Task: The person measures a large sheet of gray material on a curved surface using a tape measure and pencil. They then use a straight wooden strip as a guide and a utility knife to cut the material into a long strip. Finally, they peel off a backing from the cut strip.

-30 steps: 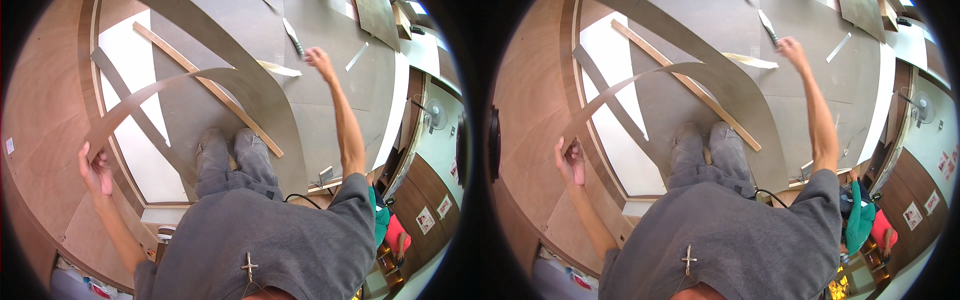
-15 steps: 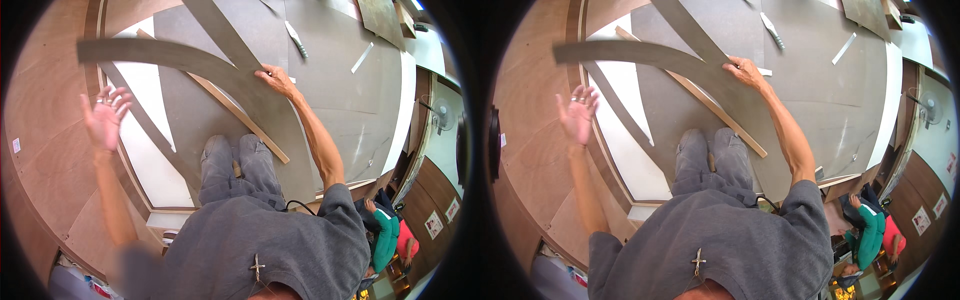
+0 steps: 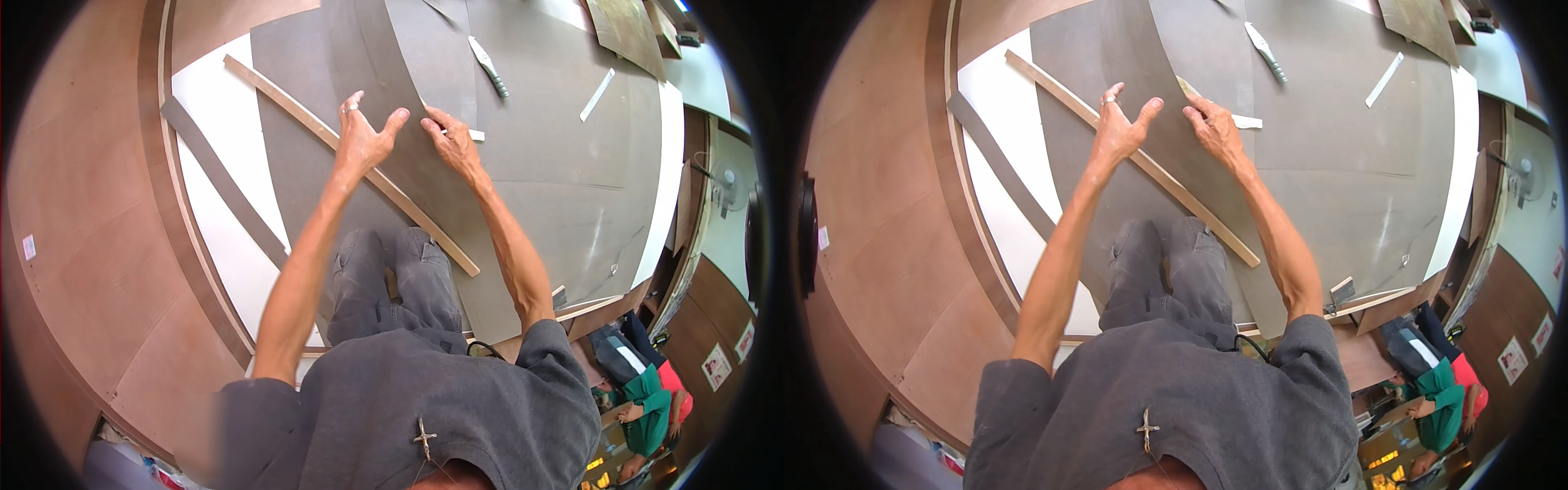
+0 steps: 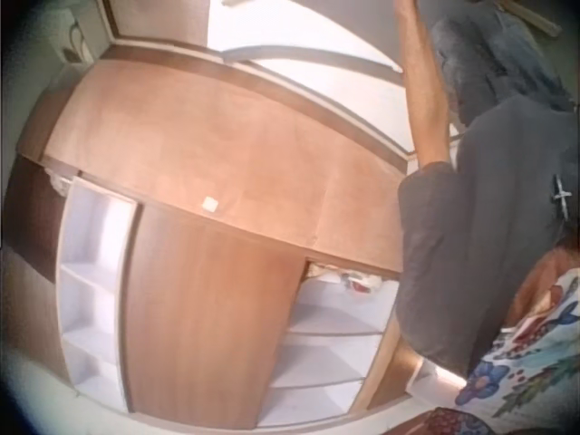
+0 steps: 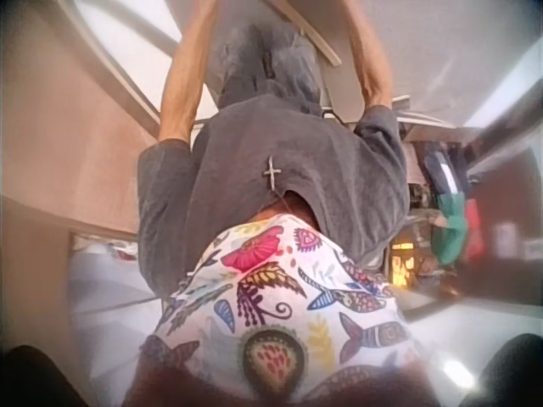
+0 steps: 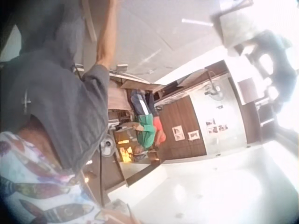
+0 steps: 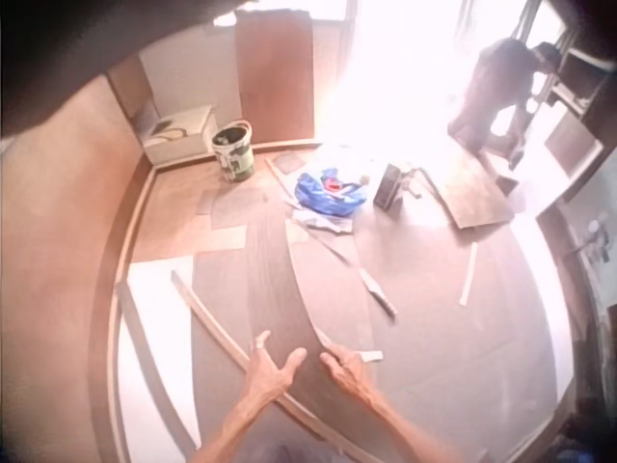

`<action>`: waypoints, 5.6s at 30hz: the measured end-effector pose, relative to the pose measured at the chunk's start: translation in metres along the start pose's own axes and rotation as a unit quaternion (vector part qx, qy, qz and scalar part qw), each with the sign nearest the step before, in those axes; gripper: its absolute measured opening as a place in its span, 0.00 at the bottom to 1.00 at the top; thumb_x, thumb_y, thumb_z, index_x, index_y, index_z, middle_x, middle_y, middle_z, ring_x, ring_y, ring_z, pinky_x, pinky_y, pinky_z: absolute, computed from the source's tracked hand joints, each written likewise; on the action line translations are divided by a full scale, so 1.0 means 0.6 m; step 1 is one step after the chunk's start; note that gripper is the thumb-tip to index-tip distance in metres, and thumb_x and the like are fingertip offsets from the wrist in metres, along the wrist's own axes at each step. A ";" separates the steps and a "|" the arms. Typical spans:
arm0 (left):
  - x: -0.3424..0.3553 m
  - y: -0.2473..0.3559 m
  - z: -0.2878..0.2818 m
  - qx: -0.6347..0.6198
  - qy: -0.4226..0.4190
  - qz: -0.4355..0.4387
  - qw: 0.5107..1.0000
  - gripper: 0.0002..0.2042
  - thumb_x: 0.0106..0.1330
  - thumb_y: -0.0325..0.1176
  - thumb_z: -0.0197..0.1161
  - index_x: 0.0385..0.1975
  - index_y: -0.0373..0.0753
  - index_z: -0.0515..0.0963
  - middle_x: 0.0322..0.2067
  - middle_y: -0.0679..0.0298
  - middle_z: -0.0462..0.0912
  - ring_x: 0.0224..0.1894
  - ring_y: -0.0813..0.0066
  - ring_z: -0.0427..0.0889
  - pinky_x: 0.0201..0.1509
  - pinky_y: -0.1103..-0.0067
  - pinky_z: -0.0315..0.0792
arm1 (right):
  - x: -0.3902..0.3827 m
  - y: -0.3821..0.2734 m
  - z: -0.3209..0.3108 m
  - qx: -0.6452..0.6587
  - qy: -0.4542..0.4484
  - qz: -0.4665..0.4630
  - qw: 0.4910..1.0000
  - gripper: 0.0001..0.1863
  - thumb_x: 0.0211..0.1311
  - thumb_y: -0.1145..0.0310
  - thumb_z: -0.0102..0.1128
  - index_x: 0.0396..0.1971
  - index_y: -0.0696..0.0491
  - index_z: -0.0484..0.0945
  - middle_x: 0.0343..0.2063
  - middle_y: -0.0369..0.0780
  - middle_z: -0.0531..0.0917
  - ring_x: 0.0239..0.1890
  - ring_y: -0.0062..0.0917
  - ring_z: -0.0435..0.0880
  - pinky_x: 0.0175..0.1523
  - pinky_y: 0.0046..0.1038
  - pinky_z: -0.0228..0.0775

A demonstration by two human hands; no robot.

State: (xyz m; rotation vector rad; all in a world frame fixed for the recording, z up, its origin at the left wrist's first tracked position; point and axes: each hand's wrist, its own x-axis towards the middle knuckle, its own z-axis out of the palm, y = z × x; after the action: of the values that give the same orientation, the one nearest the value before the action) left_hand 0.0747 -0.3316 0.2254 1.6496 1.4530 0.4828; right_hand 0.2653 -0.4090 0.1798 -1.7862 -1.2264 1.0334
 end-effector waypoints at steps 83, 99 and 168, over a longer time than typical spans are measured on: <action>-0.240 -0.025 -0.070 -0.368 0.143 -0.249 0.884 0.23 0.67 0.25 0.56 0.62 0.30 0.64 0.58 0.57 0.71 0.60 0.70 0.71 0.67 0.71 0.63 | 0.015 -0.085 0.170 0.116 -0.349 -0.030 0.930 0.13 0.64 0.70 0.55 0.46 0.56 0.81 0.37 0.46 0.86 0.41 0.36 0.84 0.48 0.37 0.74; -0.249 -0.034 -0.054 -0.379 0.177 -0.211 0.883 0.28 0.67 0.24 0.55 0.67 0.29 0.59 0.60 0.57 0.70 0.62 0.70 0.70 0.68 0.71 0.63 | 0.042 -0.134 0.225 0.141 -0.424 -0.155 0.881 0.08 0.73 0.66 0.51 0.42 0.54 0.77 0.47 0.42 0.87 0.50 0.36 0.85 0.55 0.38 0.74; -0.139 -0.006 -0.241 0.457 -0.434 0.120 0.767 0.31 0.62 0.10 0.47 0.67 0.36 0.67 0.66 0.48 0.72 0.67 0.51 0.72 0.70 0.64 0.70 | -0.104 0.006 0.087 0.313 -0.223 0.198 0.902 0.13 0.62 0.73 0.69 0.41 0.52 0.73 0.32 0.35 0.84 0.36 0.16 0.78 0.41 0.23 0.69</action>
State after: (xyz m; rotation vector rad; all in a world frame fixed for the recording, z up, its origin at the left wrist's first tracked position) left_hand -0.0577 -0.3601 0.3229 2.3277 0.7294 -0.9554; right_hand 0.2052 -0.4633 0.1681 -1.3342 -0.6374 1.9016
